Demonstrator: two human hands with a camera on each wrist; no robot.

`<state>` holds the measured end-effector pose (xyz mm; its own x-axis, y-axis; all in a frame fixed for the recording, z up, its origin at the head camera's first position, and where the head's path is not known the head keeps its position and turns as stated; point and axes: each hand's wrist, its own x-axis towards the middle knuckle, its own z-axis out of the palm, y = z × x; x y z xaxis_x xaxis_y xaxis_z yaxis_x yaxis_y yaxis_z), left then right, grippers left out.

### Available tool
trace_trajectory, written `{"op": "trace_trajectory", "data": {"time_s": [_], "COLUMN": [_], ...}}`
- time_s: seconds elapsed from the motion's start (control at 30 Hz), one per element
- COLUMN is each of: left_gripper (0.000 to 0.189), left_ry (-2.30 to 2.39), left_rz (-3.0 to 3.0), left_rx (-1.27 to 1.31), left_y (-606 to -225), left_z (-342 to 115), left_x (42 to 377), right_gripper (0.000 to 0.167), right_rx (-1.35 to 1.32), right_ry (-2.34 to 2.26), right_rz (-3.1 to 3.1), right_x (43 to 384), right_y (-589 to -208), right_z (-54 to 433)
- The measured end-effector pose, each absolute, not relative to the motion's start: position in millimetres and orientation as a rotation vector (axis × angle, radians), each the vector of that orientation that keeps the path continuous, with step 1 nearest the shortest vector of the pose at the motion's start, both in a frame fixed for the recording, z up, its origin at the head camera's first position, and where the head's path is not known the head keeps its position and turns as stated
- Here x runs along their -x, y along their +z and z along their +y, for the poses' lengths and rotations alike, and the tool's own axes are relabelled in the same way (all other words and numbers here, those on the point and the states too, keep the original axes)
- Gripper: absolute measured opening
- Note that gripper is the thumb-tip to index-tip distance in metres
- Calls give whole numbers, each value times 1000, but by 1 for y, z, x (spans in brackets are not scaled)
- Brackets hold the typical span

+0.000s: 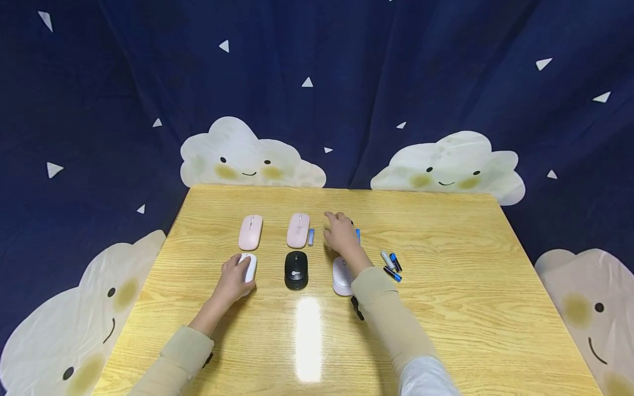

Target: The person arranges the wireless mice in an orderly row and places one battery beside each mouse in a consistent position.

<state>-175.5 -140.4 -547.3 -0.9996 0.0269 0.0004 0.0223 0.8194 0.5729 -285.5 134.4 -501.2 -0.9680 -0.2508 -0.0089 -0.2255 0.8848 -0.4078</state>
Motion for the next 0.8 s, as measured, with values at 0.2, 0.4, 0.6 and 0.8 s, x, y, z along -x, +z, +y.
{"op": "trace_trajectory", "data": {"time_s": [0.2,0.4,0.6,0.8], "left_gripper": [64,65,66,66], "left_ry": [955,891,891,884], "left_rz": [2965,2948,2949,2951], "left_rx": [-29,-8,-6,-9], "left_y": [-546,-544,-543,-543], "left_z": [-141,-140,-140,-139], "left_x": [176,175,174,175], "right_gripper": [51,51,51,54], "right_rx": [474,439,331,250], "right_ry": [-482,-465,-447,-515], "right_rz": [3069,3150,3160,3115], "right_x": [273,264,254,241], "right_y": [-502,-507,-519,-532], "right_z": [168,204,239,264]}}
